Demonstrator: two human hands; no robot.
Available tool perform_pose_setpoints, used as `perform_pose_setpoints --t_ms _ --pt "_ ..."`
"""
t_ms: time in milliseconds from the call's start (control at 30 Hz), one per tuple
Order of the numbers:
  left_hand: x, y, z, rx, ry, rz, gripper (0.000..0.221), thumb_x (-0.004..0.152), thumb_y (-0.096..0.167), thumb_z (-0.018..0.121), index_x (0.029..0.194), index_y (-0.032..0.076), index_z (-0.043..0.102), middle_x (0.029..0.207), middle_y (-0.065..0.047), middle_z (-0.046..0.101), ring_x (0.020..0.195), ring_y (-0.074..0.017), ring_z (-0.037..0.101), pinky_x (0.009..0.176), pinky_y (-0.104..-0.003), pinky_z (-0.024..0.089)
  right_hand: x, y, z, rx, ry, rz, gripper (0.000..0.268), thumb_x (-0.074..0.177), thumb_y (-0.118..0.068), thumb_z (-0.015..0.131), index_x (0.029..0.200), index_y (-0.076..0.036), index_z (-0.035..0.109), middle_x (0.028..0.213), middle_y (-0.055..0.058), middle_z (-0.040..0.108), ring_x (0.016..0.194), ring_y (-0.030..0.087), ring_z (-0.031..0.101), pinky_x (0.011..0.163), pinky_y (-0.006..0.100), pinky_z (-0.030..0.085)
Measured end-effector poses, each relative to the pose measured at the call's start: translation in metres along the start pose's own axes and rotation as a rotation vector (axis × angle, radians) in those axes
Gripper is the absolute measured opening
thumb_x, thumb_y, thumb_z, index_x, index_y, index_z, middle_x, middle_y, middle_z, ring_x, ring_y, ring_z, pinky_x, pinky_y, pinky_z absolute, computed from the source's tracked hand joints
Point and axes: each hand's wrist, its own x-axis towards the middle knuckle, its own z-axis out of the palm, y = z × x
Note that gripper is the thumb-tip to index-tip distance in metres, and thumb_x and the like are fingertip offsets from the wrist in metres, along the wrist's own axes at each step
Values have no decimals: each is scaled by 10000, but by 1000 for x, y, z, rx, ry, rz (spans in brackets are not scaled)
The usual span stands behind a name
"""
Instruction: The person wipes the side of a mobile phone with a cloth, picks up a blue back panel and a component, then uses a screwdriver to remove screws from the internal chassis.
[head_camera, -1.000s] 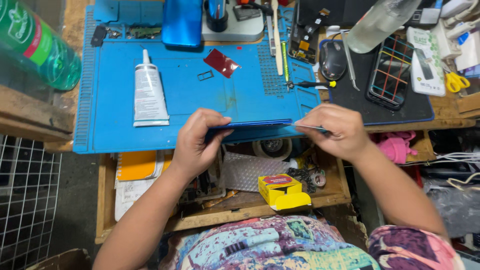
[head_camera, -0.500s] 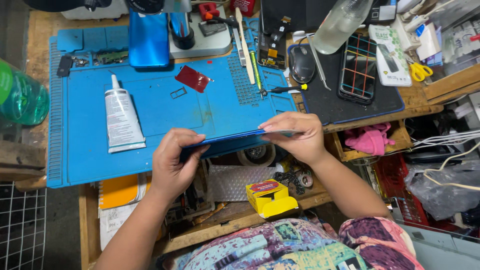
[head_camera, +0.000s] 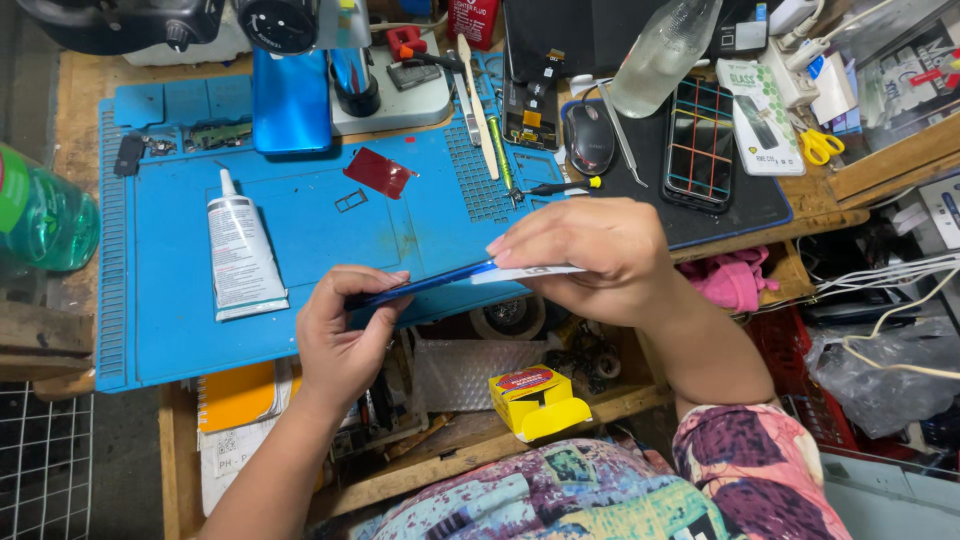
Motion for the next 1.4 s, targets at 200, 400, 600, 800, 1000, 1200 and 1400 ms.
perform_pose_setpoints --t_ms 200,400,600,800,1000,1200,1400 --pt "10 22 0 339 -38 -9 247 818 -36 745 1023 34 625 993 -115 714 902 -228 728 800 -317 575 33 -21 5 -20 -98 -75 266 873 21 785 1116 -37 695 1087 112 752 1027 276 763 891 366 609" --pt "20 39 8 316 -27 169 309 847 -8 722 1136 49 627 1048 -121 703 955 -255 720 837 -343 571 57 -40 23 0 -103 -41 362 886 -11 774 1229 28 665 1006 109 733 899 272 734 780 367 581" --pt "23 43 10 148 60 89 215 959 20 748 1155 46 665 994 -84 734 828 -157 721 748 -269 555 63 -32 33 49 -75 -52 155 959 -34 789 1103 -38 733 1029 91 738 978 223 757 815 299 608" --pt "27 47 16 47 67 166 214 945 -73 729 1132 19 680 1035 -92 741 928 -171 745 817 -275 586 57 -29 27 38 -58 7 131 924 -9 807 1029 -20 729 970 77 746 922 194 762 809 291 607" --pt "24 46 17 -3 52 135 217 961 -75 713 1154 18 678 1060 -96 745 957 -166 754 848 -271 607 51 -27 26 49 -46 4 161 915 15 808 1036 -14 706 991 94 740 961 207 775 828 291 627" --pt "23 43 15 25 63 143 219 944 -67 717 1144 16 683 1076 -104 745 975 -174 742 856 -264 578 46 -24 21 68 -59 6 164 902 85 752 1018 -17 696 994 112 732 1023 236 779 859 304 629" --pt "21 43 13 17 65 144 215 944 -92 686 1127 20 672 1113 -109 760 1006 -182 745 903 -280 585 42 -19 19 36 -70 34 184 860 97 758 997 -12 703 968 120 736 999 243 779 819 302 615"
